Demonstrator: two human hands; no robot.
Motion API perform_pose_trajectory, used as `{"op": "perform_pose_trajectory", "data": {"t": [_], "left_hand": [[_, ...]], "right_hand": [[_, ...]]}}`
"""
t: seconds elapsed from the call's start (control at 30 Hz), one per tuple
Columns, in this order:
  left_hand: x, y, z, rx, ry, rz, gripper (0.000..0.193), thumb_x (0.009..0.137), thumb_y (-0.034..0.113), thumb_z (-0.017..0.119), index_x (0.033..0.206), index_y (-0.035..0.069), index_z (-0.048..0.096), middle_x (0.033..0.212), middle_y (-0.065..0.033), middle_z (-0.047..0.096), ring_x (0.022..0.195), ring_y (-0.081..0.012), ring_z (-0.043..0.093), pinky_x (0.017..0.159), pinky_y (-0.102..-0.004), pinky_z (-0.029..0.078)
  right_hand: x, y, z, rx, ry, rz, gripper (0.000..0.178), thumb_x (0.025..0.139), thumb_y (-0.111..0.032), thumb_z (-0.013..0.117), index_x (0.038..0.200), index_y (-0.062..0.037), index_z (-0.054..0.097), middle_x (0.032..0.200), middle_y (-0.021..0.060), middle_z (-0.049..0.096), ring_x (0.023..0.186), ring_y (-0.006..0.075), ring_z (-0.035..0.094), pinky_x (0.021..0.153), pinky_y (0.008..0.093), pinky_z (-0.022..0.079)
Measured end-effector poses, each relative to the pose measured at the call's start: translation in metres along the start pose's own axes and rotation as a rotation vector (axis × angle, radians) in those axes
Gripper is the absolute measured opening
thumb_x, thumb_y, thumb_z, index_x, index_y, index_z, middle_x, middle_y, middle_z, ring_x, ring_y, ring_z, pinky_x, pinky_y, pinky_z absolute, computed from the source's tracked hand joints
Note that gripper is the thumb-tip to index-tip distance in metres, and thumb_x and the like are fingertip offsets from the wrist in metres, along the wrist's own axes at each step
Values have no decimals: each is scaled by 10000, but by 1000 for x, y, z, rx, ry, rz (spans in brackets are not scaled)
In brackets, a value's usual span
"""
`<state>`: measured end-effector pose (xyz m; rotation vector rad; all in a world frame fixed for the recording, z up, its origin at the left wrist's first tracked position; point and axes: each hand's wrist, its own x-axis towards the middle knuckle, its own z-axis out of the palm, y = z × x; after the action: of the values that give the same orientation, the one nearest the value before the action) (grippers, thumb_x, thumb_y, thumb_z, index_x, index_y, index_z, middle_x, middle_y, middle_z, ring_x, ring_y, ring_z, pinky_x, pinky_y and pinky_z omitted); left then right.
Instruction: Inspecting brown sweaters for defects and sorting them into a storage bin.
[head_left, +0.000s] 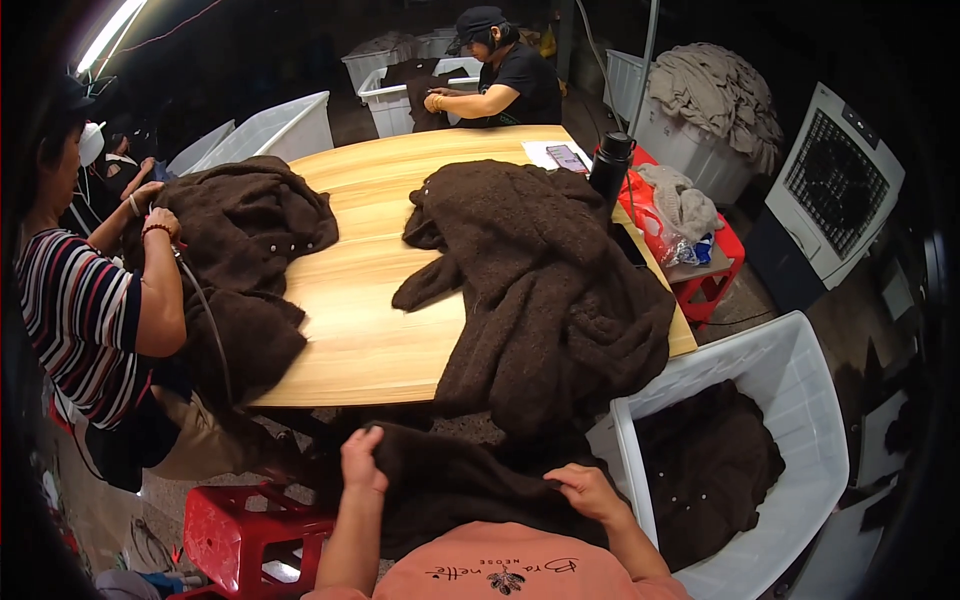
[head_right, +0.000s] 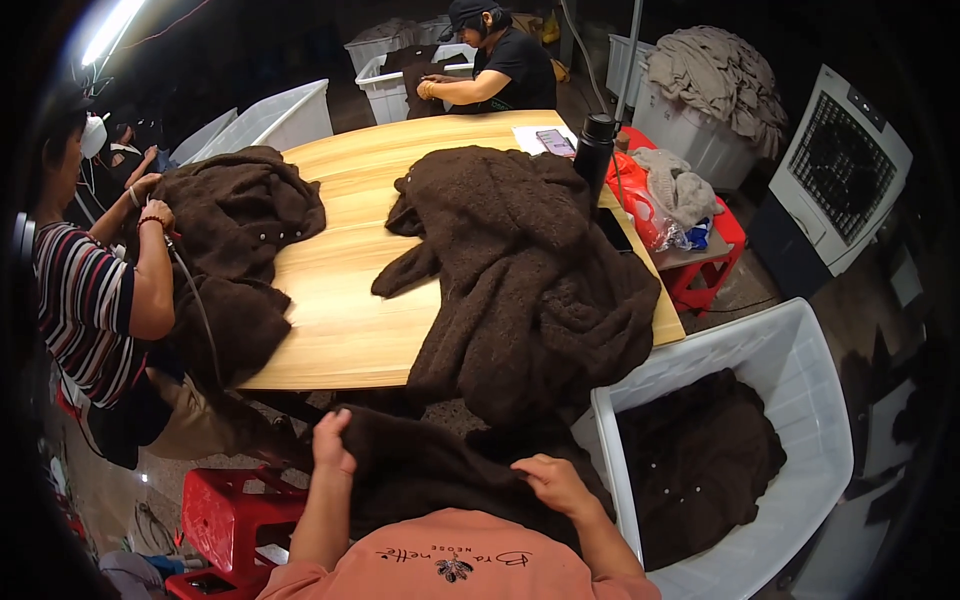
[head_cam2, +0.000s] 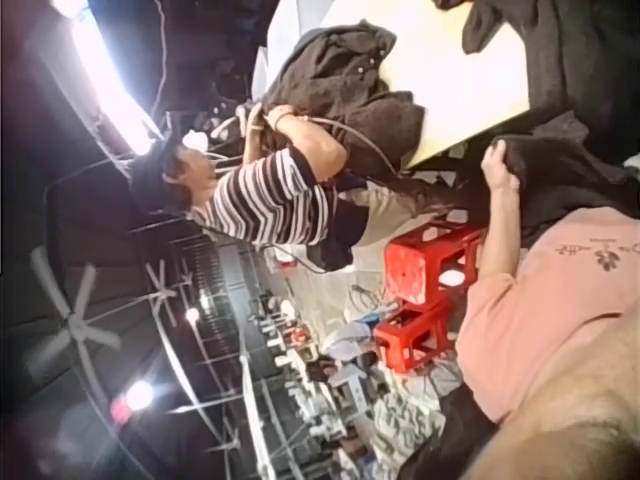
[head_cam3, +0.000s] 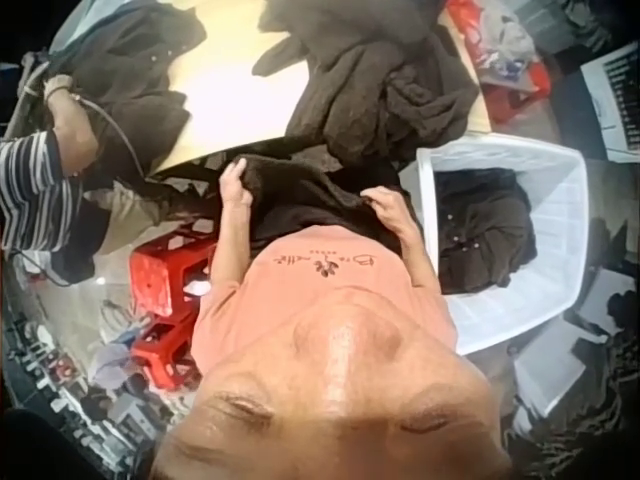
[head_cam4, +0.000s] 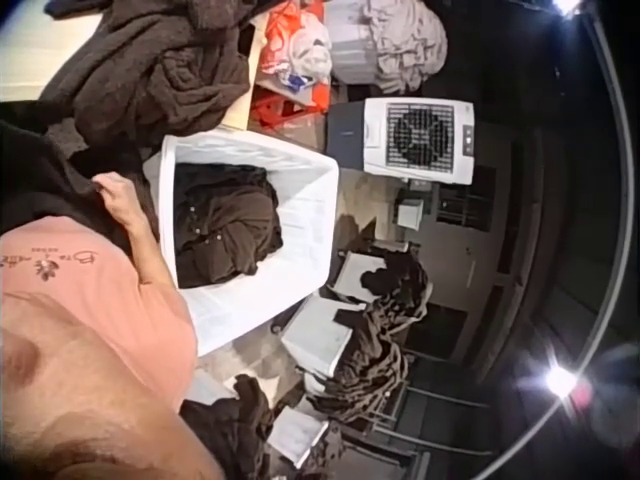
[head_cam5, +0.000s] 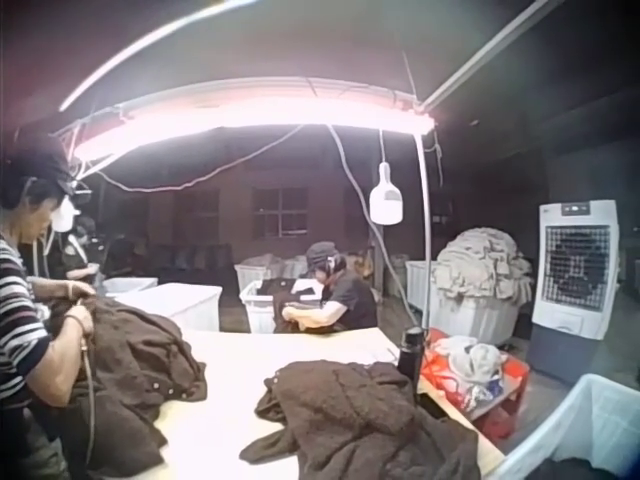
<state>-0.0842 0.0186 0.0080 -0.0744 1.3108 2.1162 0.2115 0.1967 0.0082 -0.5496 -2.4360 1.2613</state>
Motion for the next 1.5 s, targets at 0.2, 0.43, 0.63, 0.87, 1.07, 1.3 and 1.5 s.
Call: {"op": "perform_pose_trajectory", "data": {"t": [0.2, 0.43, 0.63, 0.87, 1.07, 1.3, 1.5], "left_hand": [[-36, -67, 39, 243, -393, -276, 99, 751, 1, 623, 848, 1, 641, 756, -29, 626, 648, -98, 570, 598, -223, 465], [-56, -81, 46, 251, -484, -417, 52, 792, 31, 609, 818, -7, 633, 737, -32, 619, 624, -82, 552, 568, -203, 438], [-54, -80, 43, 297, -471, -461, 81, 814, 70, 599, 799, 0, 637, 714, -26, 615, 591, -81, 544, 521, -201, 420], [-58, -82, 41, 507, -398, -277, 77, 806, 59, 607, 783, 0, 650, 643, -1, 597, 582, -55, 520, 496, -192, 397], [-55, -90, 34, 723, -443, 159, 89, 774, 21, 597, 822, -42, 637, 677, -32, 627, 613, -79, 547, 557, -216, 437], [-60, -80, 40, 892, -481, 500, 128, 726, -11, 574, 844, -12, 624, 745, -135, 620, 643, -197, 612, 578, -264, 462], [-62, -70, 42, 1048, -522, 608, 137, 721, -1, 574, 845, 22, 626, 763, -154, 617, 659, -253, 619, 584, -302, 479]], "right_hand": [[27, -39, 44, 117, -242, -464, 303, 715, 57, 558, 1010, -16, 562, 788, 122, 572, 714, 286, 571, 601, 335, 471], [35, -33, 59, -118, 136, -539, 199, 620, 34, 609, 806, -4, 552, 729, 98, 569, 628, 252, 567, 549, 319, 471], [36, -30, 64, -200, 267, -550, 204, 580, 39, 596, 772, -12, 553, 712, 88, 553, 587, 238, 537, 524, 314, 453], [36, -21, 75, -192, 206, -456, 150, 610, 39, 559, 751, -8, 539, 691, 102, 537, 616, 256, 545, 536, 325, 453], [40, -20, 83, -58, 163, -308, 152, 629, 52, 550, 769, -3, 535, 724, 119, 541, 664, 285, 556, 566, 343, 463], [47, -16, 80, 289, 22, -182, 145, 730, 14, 535, 874, 0, 522, 868, 128, 581, 729, 271, 588, 622, 315, 467], [48, -6, 89, 455, -79, 73, 199, 756, -43, 553, 952, -11, 544, 768, 150, 607, 705, 243, 607, 643, 290, 460]]}}
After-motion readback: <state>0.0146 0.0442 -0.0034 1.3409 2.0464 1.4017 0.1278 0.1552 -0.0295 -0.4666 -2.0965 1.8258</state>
